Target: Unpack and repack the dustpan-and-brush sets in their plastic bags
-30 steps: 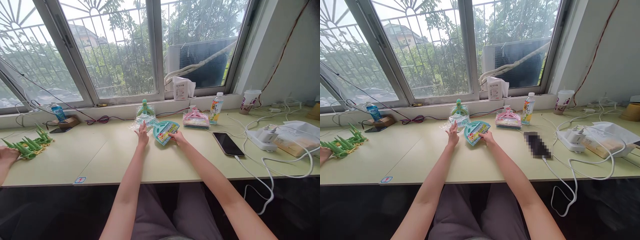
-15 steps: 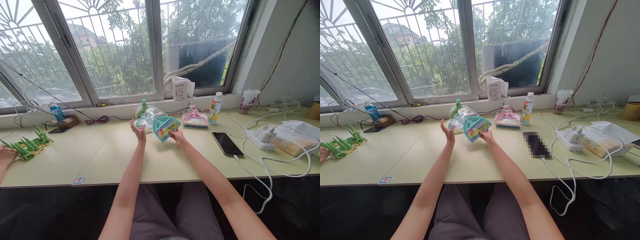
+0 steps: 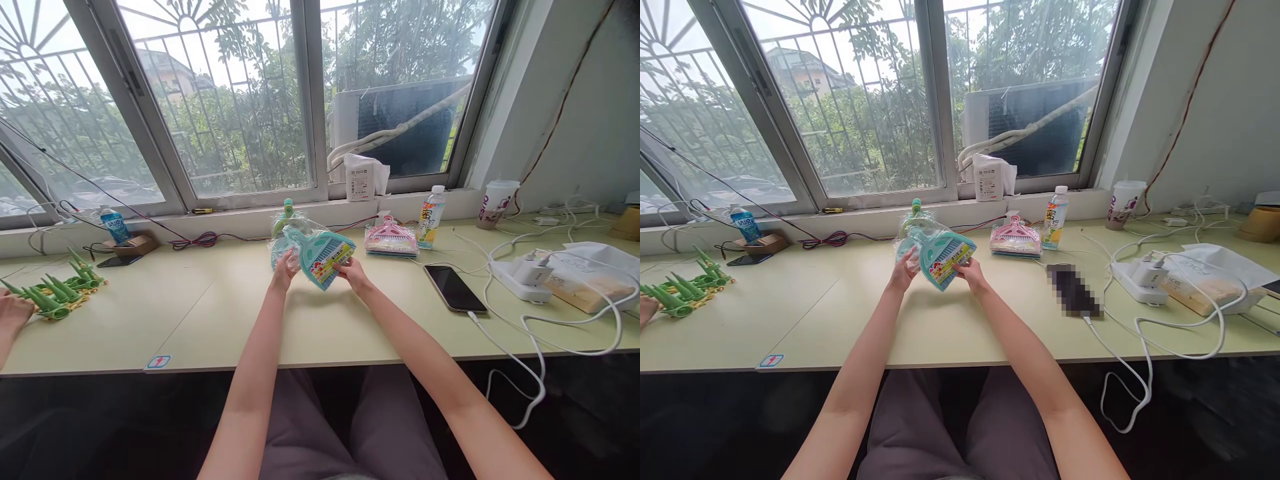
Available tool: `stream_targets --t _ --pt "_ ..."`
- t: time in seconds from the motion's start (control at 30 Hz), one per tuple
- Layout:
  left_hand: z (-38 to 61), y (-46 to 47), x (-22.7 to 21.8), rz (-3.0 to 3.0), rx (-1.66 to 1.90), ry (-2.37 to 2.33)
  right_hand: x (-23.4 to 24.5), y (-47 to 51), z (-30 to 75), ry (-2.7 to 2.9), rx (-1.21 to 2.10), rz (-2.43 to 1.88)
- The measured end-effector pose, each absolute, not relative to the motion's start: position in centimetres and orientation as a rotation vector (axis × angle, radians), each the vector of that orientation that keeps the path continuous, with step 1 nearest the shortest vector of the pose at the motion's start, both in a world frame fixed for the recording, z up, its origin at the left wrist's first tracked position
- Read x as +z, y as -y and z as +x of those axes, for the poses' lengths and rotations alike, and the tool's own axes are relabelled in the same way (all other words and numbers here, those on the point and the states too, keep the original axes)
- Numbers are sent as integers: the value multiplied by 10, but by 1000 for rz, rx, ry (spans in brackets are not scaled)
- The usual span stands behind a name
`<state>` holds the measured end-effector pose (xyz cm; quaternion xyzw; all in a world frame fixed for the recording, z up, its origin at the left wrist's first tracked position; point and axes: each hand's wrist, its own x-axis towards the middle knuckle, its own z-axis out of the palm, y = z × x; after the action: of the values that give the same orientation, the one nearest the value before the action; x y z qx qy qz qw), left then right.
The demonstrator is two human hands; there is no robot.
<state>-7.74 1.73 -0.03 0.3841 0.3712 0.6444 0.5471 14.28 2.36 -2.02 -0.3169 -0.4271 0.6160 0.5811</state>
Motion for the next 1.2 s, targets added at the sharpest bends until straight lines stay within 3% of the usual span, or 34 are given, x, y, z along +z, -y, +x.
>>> stream_targets --t 0.2,0.53,0.8,1.2 --pt "-69 -13 -1 1013 1326 -872 -23 -30 146 1024 1441 -718" --pt "-59 -7 7 845 1580 -614 -18 -28 141 986 1467 -677" --pt "-54 -4 11 797 1587 -553 -16 -23 143 1132 1581 -618" --pt "-25 3 6 1169 1209 -510 -21 -29 141 785 1395 -696"
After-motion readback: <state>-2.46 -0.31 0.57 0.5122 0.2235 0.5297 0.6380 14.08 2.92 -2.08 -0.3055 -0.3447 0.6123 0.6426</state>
